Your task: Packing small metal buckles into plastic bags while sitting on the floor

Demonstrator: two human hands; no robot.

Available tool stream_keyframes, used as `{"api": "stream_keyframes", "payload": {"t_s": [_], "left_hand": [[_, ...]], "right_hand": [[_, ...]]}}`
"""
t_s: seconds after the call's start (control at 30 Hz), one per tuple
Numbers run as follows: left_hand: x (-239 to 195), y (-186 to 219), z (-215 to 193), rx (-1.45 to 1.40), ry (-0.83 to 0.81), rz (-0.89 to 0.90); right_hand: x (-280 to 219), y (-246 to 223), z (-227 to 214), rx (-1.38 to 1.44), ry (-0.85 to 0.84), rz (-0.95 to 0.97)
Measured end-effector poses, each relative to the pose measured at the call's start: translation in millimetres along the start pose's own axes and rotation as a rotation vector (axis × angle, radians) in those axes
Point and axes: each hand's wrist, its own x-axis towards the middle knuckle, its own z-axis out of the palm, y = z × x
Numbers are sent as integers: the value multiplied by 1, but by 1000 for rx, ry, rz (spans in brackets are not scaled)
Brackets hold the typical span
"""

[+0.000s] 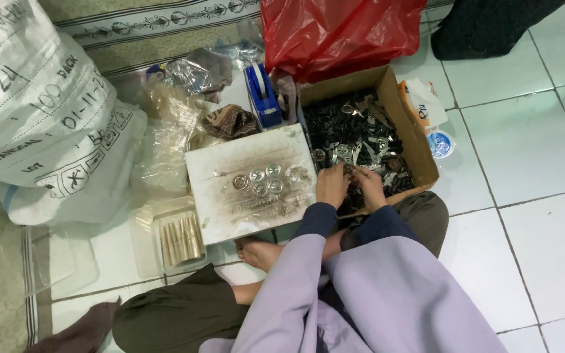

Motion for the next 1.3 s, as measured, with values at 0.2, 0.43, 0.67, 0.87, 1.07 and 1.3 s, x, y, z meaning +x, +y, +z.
{"api": "stream_keyframes", "payload": {"t_s": [0.2,0.43,0.67,0.87,1.07,1.3], "left_hand": [[-2,3,-24,-344,4,-121],[2,0,-15,-394,-15,-176],[1,1,-38,-662,-34,-249],[-29,-34,-57,-879,58,-374],[-118,-104,-136,-631,251,-556],[-150,-182,-127,61,397,-550]], "right_hand": [[13,20,-5,368,5,-6],[9,18,-3,456,7,-29],[6,13,-5,446,-41,-17],[-33,-25,33,239,-95,-103],[-78,-59,119,-398,-302,-486],[-103,-38,197,-997,-292,-1026]]}}
